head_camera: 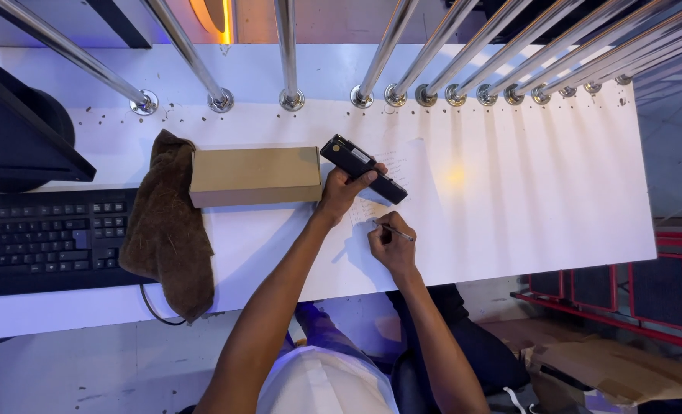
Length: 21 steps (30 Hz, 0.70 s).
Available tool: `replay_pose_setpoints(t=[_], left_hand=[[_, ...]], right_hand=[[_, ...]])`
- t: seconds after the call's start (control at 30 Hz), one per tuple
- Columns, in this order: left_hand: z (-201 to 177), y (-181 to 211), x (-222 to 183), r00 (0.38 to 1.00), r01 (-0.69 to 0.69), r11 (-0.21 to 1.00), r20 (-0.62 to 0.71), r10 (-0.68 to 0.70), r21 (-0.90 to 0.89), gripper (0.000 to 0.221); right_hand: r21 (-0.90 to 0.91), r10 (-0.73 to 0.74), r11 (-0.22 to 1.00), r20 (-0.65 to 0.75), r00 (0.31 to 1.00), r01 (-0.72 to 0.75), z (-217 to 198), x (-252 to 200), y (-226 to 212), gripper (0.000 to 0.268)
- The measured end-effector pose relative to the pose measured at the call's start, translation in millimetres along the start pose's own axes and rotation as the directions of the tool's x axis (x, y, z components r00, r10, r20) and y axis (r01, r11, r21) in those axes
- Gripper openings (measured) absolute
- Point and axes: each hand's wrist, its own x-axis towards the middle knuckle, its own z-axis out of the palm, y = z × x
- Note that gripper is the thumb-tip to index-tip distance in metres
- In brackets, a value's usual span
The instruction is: A person retrieves a boxed laptop battery from a storage shelf, brings it to a workstation, opens the box to inspect the battery, and records information on paper.
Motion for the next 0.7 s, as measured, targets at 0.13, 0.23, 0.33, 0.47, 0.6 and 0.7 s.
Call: replay_pose_setpoints(t=[0.13,0.23,0.33,0.47,0.6,0.7], left_hand=[[-3,-1,3,1.0,-0.005,1.0,0.021,0.005,-0.017,0.037],[-4,-4,2,1.0,-0.007,0.999,0.013,0.007,-0.031,0.042],[-1,1,1,1.0,-0.01,0.999,0.011,0.011,-0.033,0.04],[-5,-6,6,0.997,-0.055,0.998,0.058,0.055,-0.006,0.035],[-6,-6,3,0.998,-0.048,0.999,0.046,0.049,-0.018,0.036],[-7,-10,5,0.997,-0.047,0.999,0.056,0.048,-0.021,0.037]], right_hand=[[-0.016,-0.01,1.0,0.003,1.0,0.01,1,2,-1,0.012],[-0.016,0.001,1.0,-0.022,1.0,-0.001,0,6,-8,0.011],[-0.01,0.003,1.0,-0.024,1.0,-0.003,0,2,-2,0.011],[-0.011,-0.019,1.0,-0.057,0.998,0.018,-1,5,-7,0.011],[-0.039,-0.044,0.998,-0.039,0.998,0.042,1,3,-8,0.012],[-0.051,-0.048,0.998,-0.043,0.998,0.046,1,5,-7,0.011]])
